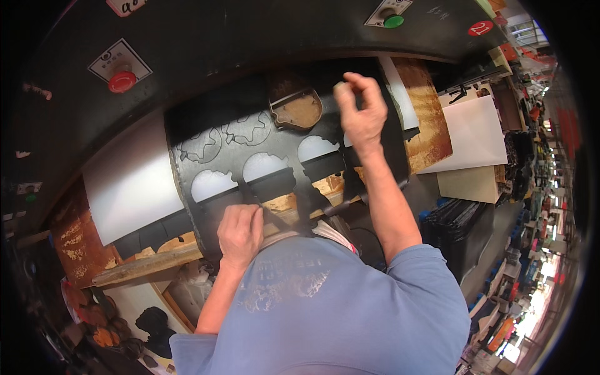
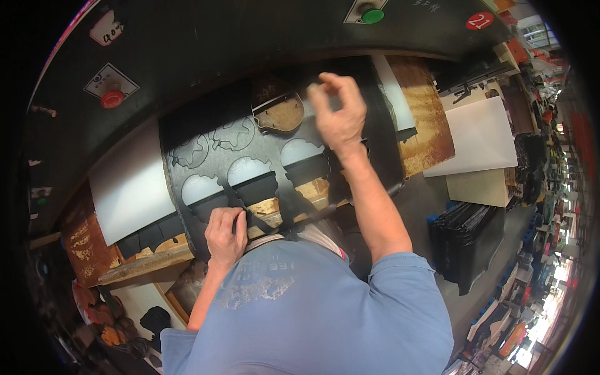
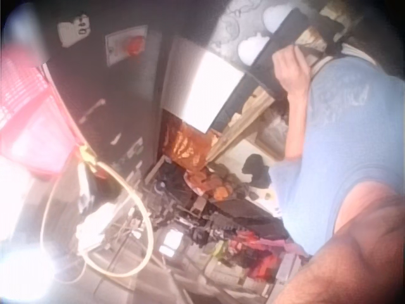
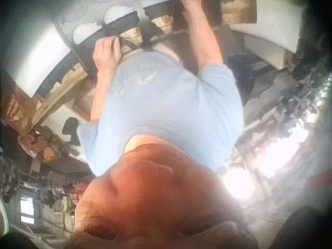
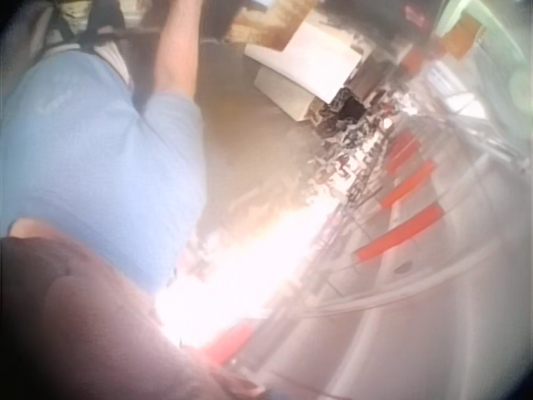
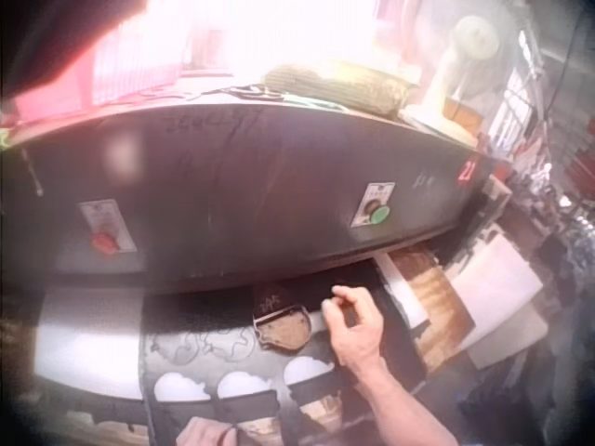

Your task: The person uses a handheld die cutter to press and cut shapes from a black rubber sheet on a workbench. They repeatedly position the cutter, press down to cut, then peel away the cut pieces and place them aside. The process is repeated multiple times across the sheet.

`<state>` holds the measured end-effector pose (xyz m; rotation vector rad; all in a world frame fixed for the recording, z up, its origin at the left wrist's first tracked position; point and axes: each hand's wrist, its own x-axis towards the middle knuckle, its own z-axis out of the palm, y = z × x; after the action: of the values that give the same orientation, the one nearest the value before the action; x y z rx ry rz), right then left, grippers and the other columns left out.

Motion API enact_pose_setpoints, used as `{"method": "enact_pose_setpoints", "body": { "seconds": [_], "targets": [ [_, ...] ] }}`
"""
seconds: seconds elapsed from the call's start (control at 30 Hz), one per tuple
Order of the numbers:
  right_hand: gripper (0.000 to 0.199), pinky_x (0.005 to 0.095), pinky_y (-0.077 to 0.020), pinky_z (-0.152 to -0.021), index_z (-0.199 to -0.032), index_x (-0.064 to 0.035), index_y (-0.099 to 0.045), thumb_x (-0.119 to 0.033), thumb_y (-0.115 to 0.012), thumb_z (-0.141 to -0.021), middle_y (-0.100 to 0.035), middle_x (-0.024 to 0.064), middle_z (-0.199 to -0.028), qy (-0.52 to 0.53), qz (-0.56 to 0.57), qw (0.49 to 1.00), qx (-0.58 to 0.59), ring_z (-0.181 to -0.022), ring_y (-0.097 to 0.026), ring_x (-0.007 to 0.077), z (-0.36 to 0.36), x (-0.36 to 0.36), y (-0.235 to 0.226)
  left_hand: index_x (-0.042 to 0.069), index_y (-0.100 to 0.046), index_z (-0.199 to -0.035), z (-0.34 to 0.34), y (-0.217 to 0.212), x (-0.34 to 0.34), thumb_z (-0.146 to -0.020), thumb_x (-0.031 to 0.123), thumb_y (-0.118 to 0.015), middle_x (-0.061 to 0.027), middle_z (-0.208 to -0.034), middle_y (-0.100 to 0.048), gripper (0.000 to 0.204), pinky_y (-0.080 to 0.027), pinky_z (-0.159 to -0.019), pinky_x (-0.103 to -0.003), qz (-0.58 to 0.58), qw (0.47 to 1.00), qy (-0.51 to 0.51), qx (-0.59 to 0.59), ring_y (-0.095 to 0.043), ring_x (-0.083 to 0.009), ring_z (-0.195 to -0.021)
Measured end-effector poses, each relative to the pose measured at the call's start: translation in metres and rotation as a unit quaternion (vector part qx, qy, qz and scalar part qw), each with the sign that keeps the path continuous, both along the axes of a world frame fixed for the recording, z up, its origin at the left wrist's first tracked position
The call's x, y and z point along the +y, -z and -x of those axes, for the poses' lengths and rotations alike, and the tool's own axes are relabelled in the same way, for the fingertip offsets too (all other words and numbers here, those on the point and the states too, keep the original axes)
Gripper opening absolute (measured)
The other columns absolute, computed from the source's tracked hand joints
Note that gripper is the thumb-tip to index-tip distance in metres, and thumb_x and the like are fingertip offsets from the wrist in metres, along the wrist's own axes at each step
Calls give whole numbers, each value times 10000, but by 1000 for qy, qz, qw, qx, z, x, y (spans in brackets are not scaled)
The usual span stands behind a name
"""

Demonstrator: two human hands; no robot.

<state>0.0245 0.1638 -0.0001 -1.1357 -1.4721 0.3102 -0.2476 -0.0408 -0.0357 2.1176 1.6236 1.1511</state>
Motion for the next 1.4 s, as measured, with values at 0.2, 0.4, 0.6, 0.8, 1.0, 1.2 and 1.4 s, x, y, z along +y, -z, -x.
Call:
{"method": "enact_pose_setpoints", "body": {
  "seconds": [0.2,0.4,0.6,0.8,1.0,1.2,1.4],
  "targets": [
    [150,348,-545,-767,-1013,1,-719,-146,-698,-1029,-722,113,-914,31,-61,998,-11,-796,-678,238,-35,50,-57,60,-670,-1031,0,5,-5,-978,57,-752,-129,-915,-656,97,-530,-613,-437,27,998,-57,18,-676,-341,-708],
    [151,359,-555,-729,-986,4,-738,-136,-696,-1019,-748,162,-875,57,33,998,-22,-755,-710,244,-46,-35,-4,48,-657,-1001,-1,15,-3,-992,58,-742,-124,-889,-654,86,-533,-582,-424,-31,997,-66,16,-675,-316,-669],
    [72,420,-548,-709,-958,-49,-747,-119,-732,-962,-686,118,-777,98,70,975,-187,-751,-692,322,-24,-129,73,46,-662,-1003,-3,13,-1,-1003,81,-738,-125,-872,-654,84,-526,-562,-430,-46,996,-78,22,-662,-311,-643],
    [83,443,-556,-759,-961,-51,-739,-133,-728,-961,-696,112,-789,125,95,975,-159,-800,-699,333,-21,-123,79,17,-691,-1044,-5,10,-4,-1009,86,-732,-134,-905,-674,87,-551,-621,-420,-5,996,-85,13,-678,-296,-682],
    [118,478,-560,-845,-959,-33,-745,-129,-677,-960,-754,157,-917,109,99,978,-148,-909,-710,379,-22,-131,75,28,-679,-1252,-7,16,-6,-1001,113,-748,-148,-1047,-690,274,-567,-703,-411,-19,992,-124,9,-702,-293,-828],
    [61,356,-552,-777,-975,-15,-751,-65,-743,-941,-703,98,-856,63,115,991,-37,-808,-678,245,-32,-132,71,22,-654,-1313,-13,18,-11,-1000,136,-750,-170,-1114,-691,347,-589,-795,-456,-17,986,-162,39,-718,-343,-946],
    [393,365,-555,-842,-1216,6,-714,-160,-849,-887,-676,151,-1148,-10,23,995,-95,-996,-677,270,-6,-85,47,26,-657,-1277,-9,22,-14,-985,107,-767,-161,-1090,-689,323,-590,-803,-448,43,985,-165,24,-720,-331,-952]
  ]
}}
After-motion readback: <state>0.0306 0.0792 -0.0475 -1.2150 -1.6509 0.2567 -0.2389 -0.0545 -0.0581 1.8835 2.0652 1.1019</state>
